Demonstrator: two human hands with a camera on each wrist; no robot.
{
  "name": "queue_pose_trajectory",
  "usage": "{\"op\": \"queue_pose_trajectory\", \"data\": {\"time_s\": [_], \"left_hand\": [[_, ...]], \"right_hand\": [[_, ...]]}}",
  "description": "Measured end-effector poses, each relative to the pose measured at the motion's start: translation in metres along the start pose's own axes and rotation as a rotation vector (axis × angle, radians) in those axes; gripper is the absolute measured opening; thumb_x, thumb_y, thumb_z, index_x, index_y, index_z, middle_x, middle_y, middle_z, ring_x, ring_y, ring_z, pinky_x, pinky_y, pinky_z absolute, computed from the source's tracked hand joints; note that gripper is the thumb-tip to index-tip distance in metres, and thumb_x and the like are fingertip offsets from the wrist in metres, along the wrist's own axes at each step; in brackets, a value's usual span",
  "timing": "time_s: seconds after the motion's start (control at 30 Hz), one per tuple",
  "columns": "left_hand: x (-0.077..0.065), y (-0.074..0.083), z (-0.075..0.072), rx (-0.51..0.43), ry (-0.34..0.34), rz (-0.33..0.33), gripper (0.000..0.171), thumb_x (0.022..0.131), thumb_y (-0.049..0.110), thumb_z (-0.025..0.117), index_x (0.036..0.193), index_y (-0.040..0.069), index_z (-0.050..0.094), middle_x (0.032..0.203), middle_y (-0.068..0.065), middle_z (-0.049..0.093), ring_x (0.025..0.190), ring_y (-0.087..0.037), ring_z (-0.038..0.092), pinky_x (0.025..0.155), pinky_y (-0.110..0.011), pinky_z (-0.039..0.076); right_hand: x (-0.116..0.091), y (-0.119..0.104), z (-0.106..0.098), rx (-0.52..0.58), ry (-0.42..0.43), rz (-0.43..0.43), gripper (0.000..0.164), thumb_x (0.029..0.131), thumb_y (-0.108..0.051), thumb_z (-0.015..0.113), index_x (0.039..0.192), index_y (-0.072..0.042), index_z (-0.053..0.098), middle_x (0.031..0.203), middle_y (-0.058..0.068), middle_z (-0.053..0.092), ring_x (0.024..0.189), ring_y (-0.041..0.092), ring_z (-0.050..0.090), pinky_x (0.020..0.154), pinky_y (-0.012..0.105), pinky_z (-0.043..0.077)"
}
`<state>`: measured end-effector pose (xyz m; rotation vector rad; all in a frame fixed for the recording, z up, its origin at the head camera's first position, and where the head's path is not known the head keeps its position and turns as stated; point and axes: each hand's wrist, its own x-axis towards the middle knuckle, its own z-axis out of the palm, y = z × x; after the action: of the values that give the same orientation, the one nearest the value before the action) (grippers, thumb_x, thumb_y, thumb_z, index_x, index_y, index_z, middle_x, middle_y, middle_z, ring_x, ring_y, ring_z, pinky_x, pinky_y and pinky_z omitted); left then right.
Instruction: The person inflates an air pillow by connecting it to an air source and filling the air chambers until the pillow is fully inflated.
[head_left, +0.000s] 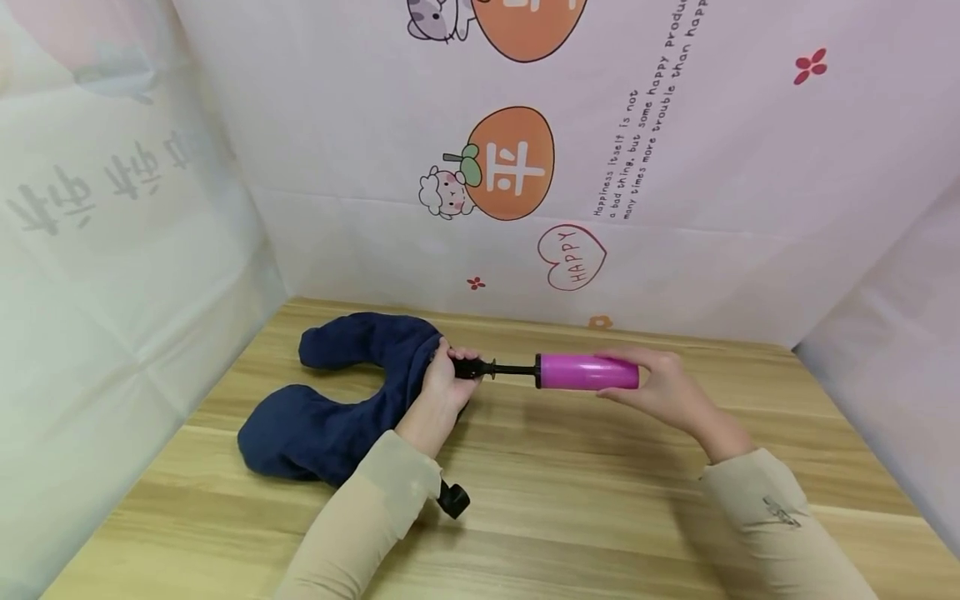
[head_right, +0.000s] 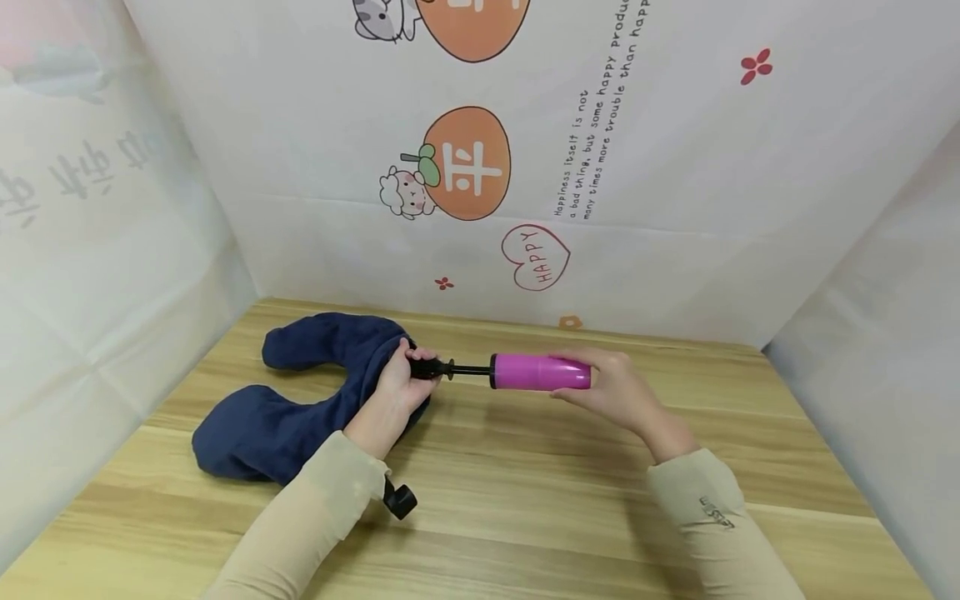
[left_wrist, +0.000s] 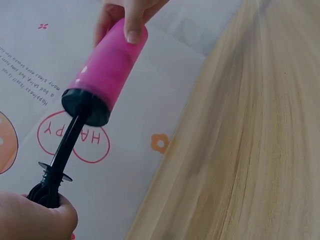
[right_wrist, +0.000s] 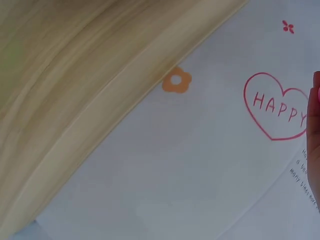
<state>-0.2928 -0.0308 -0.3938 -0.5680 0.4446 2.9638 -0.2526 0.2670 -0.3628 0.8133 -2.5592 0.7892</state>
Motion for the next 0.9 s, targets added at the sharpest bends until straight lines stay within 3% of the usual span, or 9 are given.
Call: {"op": "queue_pose_trajectory", "data": {"time_s": [0.1,0.3,0.67,0.9], "left_hand": [[0.0,-0.004,0.001,0.004,-0.002,0.018,0.049,0.113,0.035,0.034,0.069,0.013,0.035,0.057,0.003,0.039,0.057,-0.013,0.044,0.077,-0.029,0.04],[-0.002,-0.011,0.003,0.029,0.006,-0.011,0.049,0.113,0.035,0.033,0.07,0.012,0.035,0.058,0.002,0.039,0.058,-0.014,0.043,0.077,-0.03,0.039],[-0.001,-0.002,0.0,0.017,0.012,0.022,0.05,0.113,0.035,0.035,0.068,0.013,0.036,0.057,0.003,0.038,0.056,-0.013,0.042,0.075,-0.029,0.039],[0.0,-0.013,-0.001,0.044,0.02,-0.001,0.051,0.113,0.035,0.034,0.068,0.012,0.037,0.054,0.003,0.039,0.054,-0.013,0.042,0.074,-0.03,0.039]], "right_hand": [[0.002,-0.001,0.003,-0.013,0.021,0.007,0.052,0.071,-0.01,0.094,0.119,-0.004,0.074,0.111,0.017,0.074,0.092,0.032,0.071,0.076,0.047,0.053],[0.016,-0.011,0.019,0.011,-0.021,-0.09,0.051,0.075,-0.017,0.094,0.12,-0.003,0.074,0.111,0.014,0.075,0.092,0.029,0.071,0.075,0.046,0.054],[-0.002,0.0,0.011,0.002,0.016,0.018,0.053,0.072,-0.013,0.095,0.12,-0.004,0.074,0.113,0.017,0.074,0.095,0.032,0.071,0.076,0.048,0.053],[0.005,-0.017,0.034,0.002,-0.003,-0.104,0.051,0.076,-0.016,0.093,0.121,0.0,0.073,0.109,0.017,0.075,0.087,0.027,0.072,0.07,0.043,0.057]]}}
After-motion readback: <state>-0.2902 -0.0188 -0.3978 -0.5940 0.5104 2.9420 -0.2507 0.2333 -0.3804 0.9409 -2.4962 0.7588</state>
